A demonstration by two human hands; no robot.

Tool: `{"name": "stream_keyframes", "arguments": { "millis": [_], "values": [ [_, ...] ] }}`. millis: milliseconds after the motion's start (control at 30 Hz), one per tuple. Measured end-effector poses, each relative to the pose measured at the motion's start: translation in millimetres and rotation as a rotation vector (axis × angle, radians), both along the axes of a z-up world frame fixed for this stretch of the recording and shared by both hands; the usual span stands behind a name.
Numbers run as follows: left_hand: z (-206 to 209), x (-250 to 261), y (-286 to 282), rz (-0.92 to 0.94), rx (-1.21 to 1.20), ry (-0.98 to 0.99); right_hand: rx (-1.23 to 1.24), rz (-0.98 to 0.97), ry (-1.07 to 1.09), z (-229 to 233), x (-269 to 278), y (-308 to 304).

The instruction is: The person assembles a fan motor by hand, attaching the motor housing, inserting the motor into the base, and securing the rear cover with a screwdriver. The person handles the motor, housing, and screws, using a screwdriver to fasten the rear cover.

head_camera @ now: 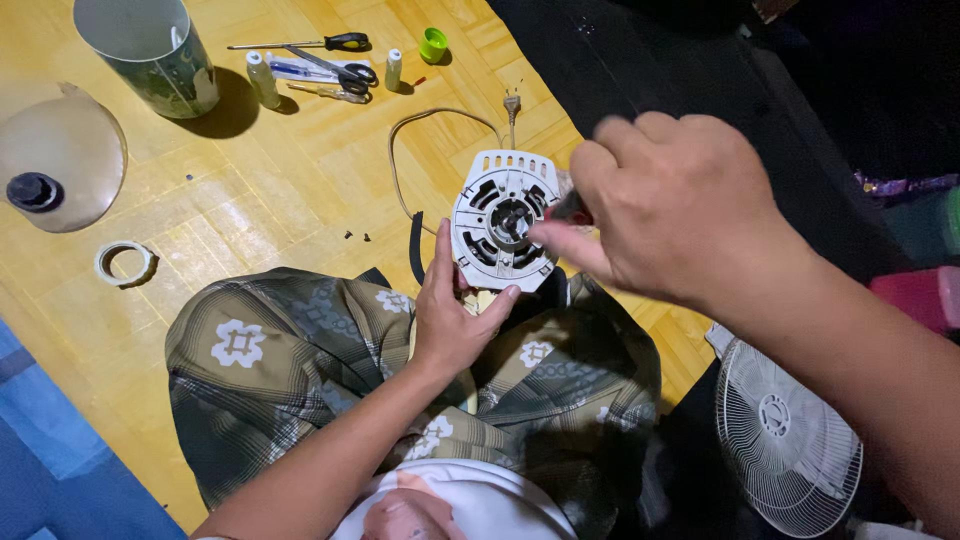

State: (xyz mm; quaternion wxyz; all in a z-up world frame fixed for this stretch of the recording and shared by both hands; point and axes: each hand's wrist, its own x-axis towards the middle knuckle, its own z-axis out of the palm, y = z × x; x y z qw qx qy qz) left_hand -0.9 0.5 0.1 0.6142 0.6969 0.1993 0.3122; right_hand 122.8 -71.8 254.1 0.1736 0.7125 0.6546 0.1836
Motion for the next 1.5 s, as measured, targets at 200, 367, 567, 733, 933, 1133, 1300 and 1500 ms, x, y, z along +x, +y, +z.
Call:
{"name": "stream_keyframes", "arguments": {
  "millis": [200, 367, 567, 733, 933, 1133, 1300, 1500],
  "values": [
    [-1.7, 0.4, -0.9, -0.009, -0.003, -0.038, 0.053, 0.177, 0.115, -3.0, -0.4, 1.5],
    [-1.1, 1.2, -0.9, -0.016, -0.035, -0.033, 0.131, 0.211, 0.271, -2.9, 0.5, 1.2],
    [-0.7, 0.4, -0.7, 0.006, -0.004, -0.022, 0.023, 0.086, 0.161, -6.2, 1.7, 1.1],
    [-0.8, 2.7, -1.2, -0.028, -0.061, -0.052, 0.058, 0.123, 0.146, -5.5, 4.9, -1.6],
    [1.2, 1.0, -0.4, -0.01, -0.02, -0.013, 0.118, 0.22, 0.229, -2.7, 3.4, 0.0],
    [2.5, 0.9, 0.3, 0.005, 0.004, 0.014, 0.017, 0.122, 0.166, -2.9, 3.9, 0.2],
    [1.9, 1.3, -0.3, -0.015, -0.029, -0.036, 0.043, 0.114, 0.182, -6.7, 5.2, -1.4],
    [2.0, 1.2, 0.5, 0.002, -0.013, -0.005, 0.046, 0.133, 0.191, -7.9, 6.5, -1.6]
  ]
}}
